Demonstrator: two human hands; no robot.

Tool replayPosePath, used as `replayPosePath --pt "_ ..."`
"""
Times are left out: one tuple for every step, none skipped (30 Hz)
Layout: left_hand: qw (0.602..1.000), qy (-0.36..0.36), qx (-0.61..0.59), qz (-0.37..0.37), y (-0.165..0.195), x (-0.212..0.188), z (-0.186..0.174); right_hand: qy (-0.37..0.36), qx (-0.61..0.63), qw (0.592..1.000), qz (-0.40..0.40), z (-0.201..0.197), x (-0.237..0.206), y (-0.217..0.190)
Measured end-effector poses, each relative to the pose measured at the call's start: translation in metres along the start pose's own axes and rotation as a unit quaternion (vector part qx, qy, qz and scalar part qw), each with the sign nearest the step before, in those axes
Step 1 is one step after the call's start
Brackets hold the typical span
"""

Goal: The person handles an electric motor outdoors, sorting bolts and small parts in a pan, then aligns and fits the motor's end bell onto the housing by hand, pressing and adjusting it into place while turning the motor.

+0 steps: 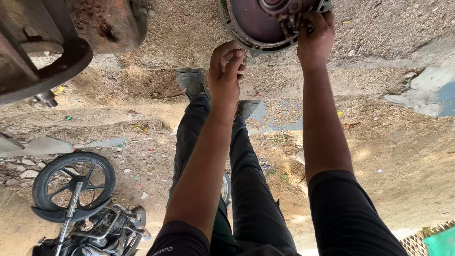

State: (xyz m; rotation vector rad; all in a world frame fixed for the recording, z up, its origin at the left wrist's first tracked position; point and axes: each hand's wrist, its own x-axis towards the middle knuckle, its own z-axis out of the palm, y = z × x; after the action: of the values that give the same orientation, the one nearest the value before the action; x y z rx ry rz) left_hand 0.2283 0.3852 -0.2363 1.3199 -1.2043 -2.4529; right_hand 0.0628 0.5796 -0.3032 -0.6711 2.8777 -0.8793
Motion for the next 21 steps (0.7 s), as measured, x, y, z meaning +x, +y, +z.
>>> replayPosePath --pt "1.000 0.003 0.009 -0.001 0.000 0.000 0.000 0.005 -0.015 1.000 -0.002 -0.001 0.003 -0.002" --pt "1.000 0.004 0.018 -0.001 0.001 0.001 0.000 0.013 -0.030 0.999 -0.005 -0.005 0.010 -0.009" --pt "1.000 0.007 0.015 -0.004 0.001 0.002 0.000 0.022 -0.044 0.999 -0.009 -0.012 0.021 -0.020" --pt "1.000 0.012 0.012 -0.009 0.000 0.003 0.000 0.032 0.068 0.997 0.027 -0.023 0.030 -0.038" --pt "1.000 0.019 0.009 -0.017 0.000 0.003 0.000 0.039 0.180 0.981 0.066 -0.039 0.038 -0.063" --pt "1.000 0.013 0.001 -0.018 -0.001 0.004 -0.001 0.047 0.290 0.950 0.104 -0.057 0.048 -0.094" --pt "1.000 0.006 -0.007 -0.017 -0.002 0.005 -0.001 0.017 0.357 0.929 0.096 -0.086 0.050 -0.129" --pt "1.000 0.000 -0.015 -0.016 -0.003 0.006 -0.002 0.009 0.355 0.934 0.051 -0.116 0.048 -0.167" --pt "1.000 -0.001 -0.010 -0.010 -0.004 0.005 -0.002 0.002 0.353 0.936 0.006 -0.146 0.046 -0.202" --pt "1.000 -0.002 -0.006 -0.006 -0.005 0.005 -0.002 -0.027 0.340 0.938 -0.059 -0.177 0.040 -0.233" --pt "1.000 -0.003 -0.002 -0.005 -0.006 0.004 -0.002 -0.075 0.321 0.935 -0.127 -0.204 0.039 -0.253" --pt "1.000 -0.003 -0.003 -0.004 -0.007 0.004 -0.001 -0.126 0.304 0.926 -0.183 -0.223 0.040 -0.263" --pt "1.000 -0.003 -0.003 -0.004 -0.008 0.003 -0.001 -0.170 0.282 0.923 -0.199 -0.234 0.040 -0.264" --pt "1.000 -0.004 -0.002 -0.004 -0.008 0.002 -0.001 -0.208 0.259 0.918 -0.215 -0.242 0.038 -0.261" --pt "1.000 -0.010 0.000 -0.007 -0.008 0.001 -0.001 -0.228 0.241 0.919 -0.212 -0.243 0.035 -0.254" --pt "1.000 -0.013 0.002 -0.006 -0.008 0.001 -0.001 -0.242 0.225 0.918 -0.218 -0.246 0.032 -0.247" --pt "1.000 -0.013 0.002 -0.003 -0.008 0.001 -0.001 -0.247 0.219 0.918 -0.218 -0.246 0.029 -0.241" --pt "1.000 -0.010 0.004 -0.002 -0.008 0.001 -0.001 -0.247 0.215 0.919 -0.220 -0.247 0.024 -0.238" --pt "1.000 -0.007 0.007 0.001 -0.008 0.001 -0.002 -0.240 0.222 0.918 -0.223 -0.249 0.021 -0.238" --pt "1.000 -0.005 0.010 0.002 -0.008 0.002 -0.002 -0.231 0.234 0.917 -0.226 -0.250 0.020 -0.242" --pt "1.000 0.000 0.013 0.001 -0.008 0.002 -0.002 -0.220 0.251 0.915 -0.228 -0.249 0.021 -0.247"
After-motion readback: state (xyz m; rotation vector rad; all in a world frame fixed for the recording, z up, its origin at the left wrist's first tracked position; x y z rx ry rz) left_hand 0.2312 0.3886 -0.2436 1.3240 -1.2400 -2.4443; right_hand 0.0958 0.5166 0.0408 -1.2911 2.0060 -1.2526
